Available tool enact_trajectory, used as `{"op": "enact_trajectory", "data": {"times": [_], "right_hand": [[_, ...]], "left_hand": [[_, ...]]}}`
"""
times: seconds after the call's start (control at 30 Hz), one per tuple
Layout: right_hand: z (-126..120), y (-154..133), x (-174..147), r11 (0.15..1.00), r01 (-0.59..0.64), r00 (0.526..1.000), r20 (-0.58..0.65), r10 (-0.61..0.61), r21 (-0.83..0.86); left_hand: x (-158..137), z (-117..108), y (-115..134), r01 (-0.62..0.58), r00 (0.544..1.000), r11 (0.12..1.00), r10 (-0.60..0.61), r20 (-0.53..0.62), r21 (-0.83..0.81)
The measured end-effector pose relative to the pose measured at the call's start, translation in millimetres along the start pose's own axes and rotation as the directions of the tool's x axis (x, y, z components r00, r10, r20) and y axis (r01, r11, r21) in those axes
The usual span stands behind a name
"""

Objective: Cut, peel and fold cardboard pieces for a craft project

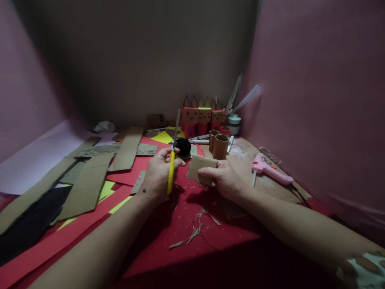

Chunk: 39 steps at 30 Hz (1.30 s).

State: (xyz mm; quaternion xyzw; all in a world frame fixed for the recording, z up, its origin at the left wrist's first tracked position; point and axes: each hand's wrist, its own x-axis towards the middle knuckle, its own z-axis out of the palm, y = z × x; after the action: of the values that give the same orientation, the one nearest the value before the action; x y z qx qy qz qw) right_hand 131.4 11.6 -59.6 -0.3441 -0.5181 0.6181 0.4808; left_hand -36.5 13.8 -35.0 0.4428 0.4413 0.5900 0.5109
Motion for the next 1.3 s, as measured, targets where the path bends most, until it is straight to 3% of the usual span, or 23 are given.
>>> {"op": "enact_trajectory", "data": {"times": [0.13, 0.33, 0.53, 0.67, 0.8, 0.93, 1.03, 1.13, 1.2, 1.3], "right_hand": [[1, 0, 1, 0.999, -0.036, 0.999, -0.022, 0.036, -0.015], [-2, 1, -3, 0.996, -0.077, 0.997, -0.01, 0.077, -0.049], [-10, 5, -7, 0.989, -0.133, 0.991, -0.004, 0.133, -0.068], [-12, -2, -3, 0.976, -0.212, 0.971, -0.097, 0.217, 0.053], [-11, -12, 1, 0.959, -0.159, 0.941, -0.258, 0.219, 0.235], [-8, -15, 2, 0.947, -0.156, 0.935, -0.267, 0.233, 0.281], [-6, -14, 1, 0.947, -0.167, 0.943, -0.235, 0.234, 0.273], [-6, -16, 0, 0.94, -0.17, 0.941, -0.233, 0.244, 0.297], [-7, -23, -1, 0.934, -0.151, 0.941, -0.244, 0.236, 0.323], [-11, -43, -4, 0.926, -0.079, 0.939, -0.283, 0.193, 0.369]], "left_hand": [[3, -5, 8, -0.057, 0.998, 0.997, 0.055, -0.037, -0.053], [-4, 8, -3, 0.119, 0.99, 0.99, -0.113, 0.08, -0.073], [-16, 17, -5, 0.18, 0.979, 0.976, -0.165, 0.118, -0.125], [-26, 22, -4, 0.2, 0.979, 0.966, -0.188, 0.083, -0.164], [-31, 22, -5, 0.201, 0.979, 0.962, -0.187, 0.086, -0.186], [-28, 16, 0, 0.196, 0.98, 0.968, -0.187, 0.071, -0.159], [-22, 5, 12, 0.159, 0.987, 0.98, -0.155, 0.04, -0.123], [-19, -15, 30, -0.003, 0.998, 0.997, -0.002, -0.059, -0.081], [-18, -30, 40, -0.104, 0.987, 0.994, 0.1, -0.123, -0.031], [-18, -49, 44, -0.123, 0.965, 0.992, 0.118, -0.236, -0.008]]}}
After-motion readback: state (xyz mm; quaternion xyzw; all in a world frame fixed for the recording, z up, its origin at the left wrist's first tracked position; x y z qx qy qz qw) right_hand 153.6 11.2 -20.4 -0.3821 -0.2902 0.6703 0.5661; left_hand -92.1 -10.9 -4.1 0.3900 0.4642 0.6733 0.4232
